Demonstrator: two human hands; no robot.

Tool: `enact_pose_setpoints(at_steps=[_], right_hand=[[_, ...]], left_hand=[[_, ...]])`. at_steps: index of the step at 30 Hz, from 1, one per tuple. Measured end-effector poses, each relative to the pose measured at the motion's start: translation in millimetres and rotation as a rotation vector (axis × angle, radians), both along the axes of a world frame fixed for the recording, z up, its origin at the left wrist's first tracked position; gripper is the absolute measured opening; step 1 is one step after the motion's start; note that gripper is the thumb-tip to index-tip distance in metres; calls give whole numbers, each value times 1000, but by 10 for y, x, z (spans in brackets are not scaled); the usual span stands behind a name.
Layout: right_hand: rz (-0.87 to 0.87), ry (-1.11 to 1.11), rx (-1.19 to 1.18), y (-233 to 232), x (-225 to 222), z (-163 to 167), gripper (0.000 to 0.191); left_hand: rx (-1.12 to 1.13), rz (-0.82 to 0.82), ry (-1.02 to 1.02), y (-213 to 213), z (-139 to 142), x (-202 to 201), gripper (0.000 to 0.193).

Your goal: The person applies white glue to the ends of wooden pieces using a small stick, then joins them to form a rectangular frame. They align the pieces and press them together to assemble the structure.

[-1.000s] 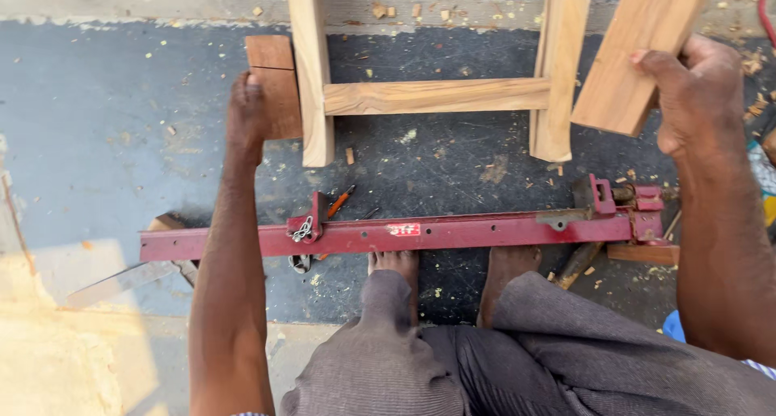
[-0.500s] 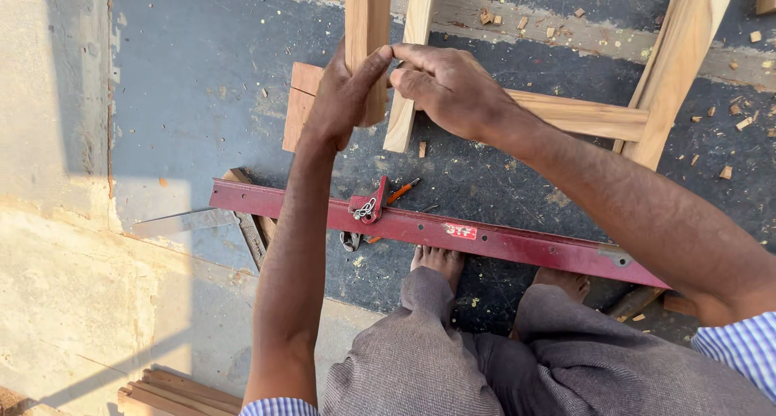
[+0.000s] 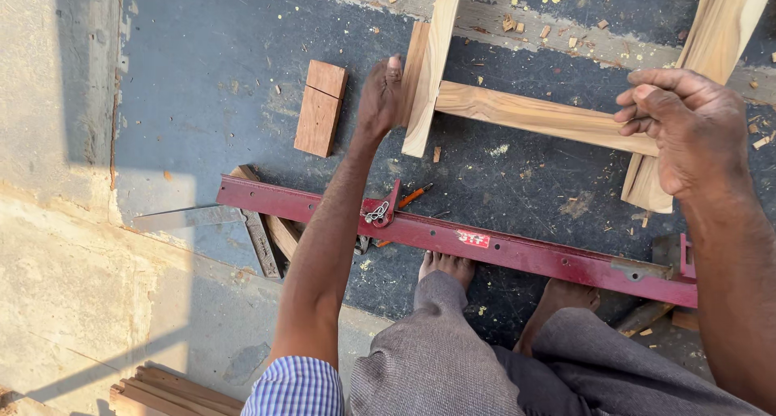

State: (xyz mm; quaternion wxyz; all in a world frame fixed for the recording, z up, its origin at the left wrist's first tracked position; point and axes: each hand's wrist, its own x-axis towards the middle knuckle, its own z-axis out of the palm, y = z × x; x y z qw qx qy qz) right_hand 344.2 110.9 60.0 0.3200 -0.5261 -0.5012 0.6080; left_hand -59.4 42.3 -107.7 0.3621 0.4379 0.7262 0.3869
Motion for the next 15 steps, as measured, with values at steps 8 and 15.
enact_pose_setpoints(at_steps=[8,15], right_hand=[[-50,123,16,-42,509,-105,10],[428,16,1,-714,-419,314,89]], left_hand=[[-568,145,572,-702,410,-753,100],[-71,24,-357,-711,1658,488,76]])
